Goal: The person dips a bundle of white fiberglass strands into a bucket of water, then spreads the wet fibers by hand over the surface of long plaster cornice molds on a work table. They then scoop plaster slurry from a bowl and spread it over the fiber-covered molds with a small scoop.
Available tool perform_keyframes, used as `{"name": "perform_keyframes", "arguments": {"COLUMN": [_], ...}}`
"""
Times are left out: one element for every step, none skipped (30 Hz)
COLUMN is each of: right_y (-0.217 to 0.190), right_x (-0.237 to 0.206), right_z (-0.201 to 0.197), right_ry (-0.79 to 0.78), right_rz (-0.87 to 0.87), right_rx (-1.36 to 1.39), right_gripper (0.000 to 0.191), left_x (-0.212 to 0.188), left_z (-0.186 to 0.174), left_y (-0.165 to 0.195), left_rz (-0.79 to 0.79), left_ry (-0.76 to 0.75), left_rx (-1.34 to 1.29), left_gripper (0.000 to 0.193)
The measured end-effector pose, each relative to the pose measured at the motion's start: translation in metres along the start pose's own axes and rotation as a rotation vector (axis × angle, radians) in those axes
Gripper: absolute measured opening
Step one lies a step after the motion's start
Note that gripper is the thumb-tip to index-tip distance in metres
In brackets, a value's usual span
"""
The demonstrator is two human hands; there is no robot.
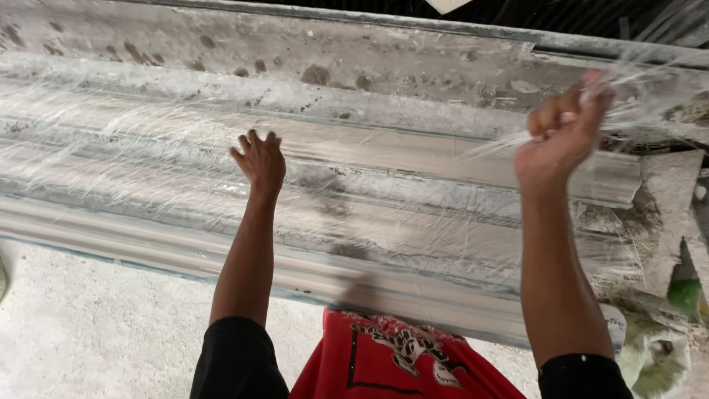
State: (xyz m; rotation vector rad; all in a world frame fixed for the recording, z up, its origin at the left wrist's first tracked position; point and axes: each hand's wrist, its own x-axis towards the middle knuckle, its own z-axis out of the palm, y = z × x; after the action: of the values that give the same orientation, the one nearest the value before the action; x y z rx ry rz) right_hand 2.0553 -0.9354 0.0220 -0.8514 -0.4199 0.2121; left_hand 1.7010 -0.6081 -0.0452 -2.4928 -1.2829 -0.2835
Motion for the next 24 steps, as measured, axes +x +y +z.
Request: {"name": "perform_keyframes", "arguments": {"right_y": [0.005,0.011,0.018,0.028,0.035,0.041,0.047,0.051,0.051,0.048,0.044,0.039,0.031,0.016,0.002,-0.009,-0.02,-0.03,-0.04,-0.047,-0.05,-0.054,-0.058,-0.06], "right_x": [-0.012,-0.026,-0.039,-0.054,-0.07,-0.084,-0.093,-0.096,-0.094,-0.085,-0.072,-0.054,-0.031,-0.007,0.017,0.032,0.048,0.06,0.07,0.077,0.077,0.077,0.071,0.065], "right_z": [0.013,0.029,0.048,0.068,0.084,0.096,0.104,0.107,0.105,0.096,0.084,0.069,0.049,0.026,0.003,-0.018,-0.037,-0.055,-0.07,-0.081,-0.088,-0.093,-0.097,-0.097], "right_ry": [0.003,-0.004,-0.016,-0.033,-0.045,-0.063,-0.081,-0.097,-0.122,-0.145,-0.166,-0.15,-0.134,-0.107,-0.081,-0.015,0.053,0.059,0.066,-0.014,-0.036,-0.058,-0.024,0.001], "right_rz": [0.028,0.071,0.105,0.133,0.167,0.273,0.373,0.47,0.42,0.371,0.319,0.244,0.164,0.111,0.057,0.007,-0.04,-0.077,-0.113,-0.15,-0.168,-0.187,-0.184,-0.18], "right_rx": [0.004,0.009,0.022,0.047,0.067,0.127,0.187,0.245,0.216,0.186,0.154,0.157,0.157,0.16,0.161,0.134,0.103,0.076,0.047,0.017,-0.007,-0.03,-0.051,-0.06], "right_gripper": [0.038,0.038,0.037,0.038,0.039,0.042,0.045,0.049,0.052,0.056,0.061,0.064,0.068,0.064,0.06,0.054,0.048,0.035,0.025,0.027,0.034,0.042,0.039,0.038], "left_x": [-0.004,-0.008,-0.006,-0.012,-0.026,-0.043,-0.063,-0.072,-0.077,-0.071,-0.063,-0.058,-0.054,-0.051,-0.048,-0.045,-0.045,-0.048,-0.048,-0.046,-0.044,-0.041,-0.042,-0.044], "left_z": [-0.004,-0.011,-0.021,-0.033,-0.047,-0.063,-0.081,-0.096,-0.108,-0.114,-0.118,-0.122,-0.124,-0.124,-0.123,-0.119,-0.114,-0.108,-0.099,-0.089,-0.077,-0.064,-0.052,-0.041], "left_y": [0.007,0.019,0.033,0.057,0.089,0.127,0.153,0.17,0.179,0.178,0.172,0.165,0.158,0.153,0.15,0.152,0.159,0.168,0.179,0.191,0.198,0.2,0.2,0.198], "left_rz": [0.023,0.037,0.048,0.19,0.331,0.181,0.393,0.179,-0.031,-0.018,-0.003,0.017,0.048,0.079,0.108,0.14,0.172,0.202,0.203,0.201,0.199,0.181,0.161,0.137], "left_ry": [0.114,0.233,0.363,0.36,0.331,-0.039,0.167,-0.147,-0.477,-0.431,-0.387,-0.345,-0.251,-0.156,-0.062,-0.022,0.024,0.07,0.016,-0.039,-0.092,-0.179,-0.267,-0.353], "left_rx": [0.049,0.1,0.156,-0.268,-0.698,-1.436,-1.256,-1.366,-1.45,-1.406,-1.363,-1.322,-1.276,-1.229,-1.18,-1.175,-1.17,-1.163,-1.091,-1.018,-0.942,-0.862,-0.783,-0.702], "left_gripper": [0.033,0.04,0.047,0.034,0.023,0.045,0.029,0.025,0.024,0.024,0.024,0.024,0.021,0.018,0.017,0.017,0.017,0.017,0.019,0.022,0.025,0.026,0.027,0.029]}}
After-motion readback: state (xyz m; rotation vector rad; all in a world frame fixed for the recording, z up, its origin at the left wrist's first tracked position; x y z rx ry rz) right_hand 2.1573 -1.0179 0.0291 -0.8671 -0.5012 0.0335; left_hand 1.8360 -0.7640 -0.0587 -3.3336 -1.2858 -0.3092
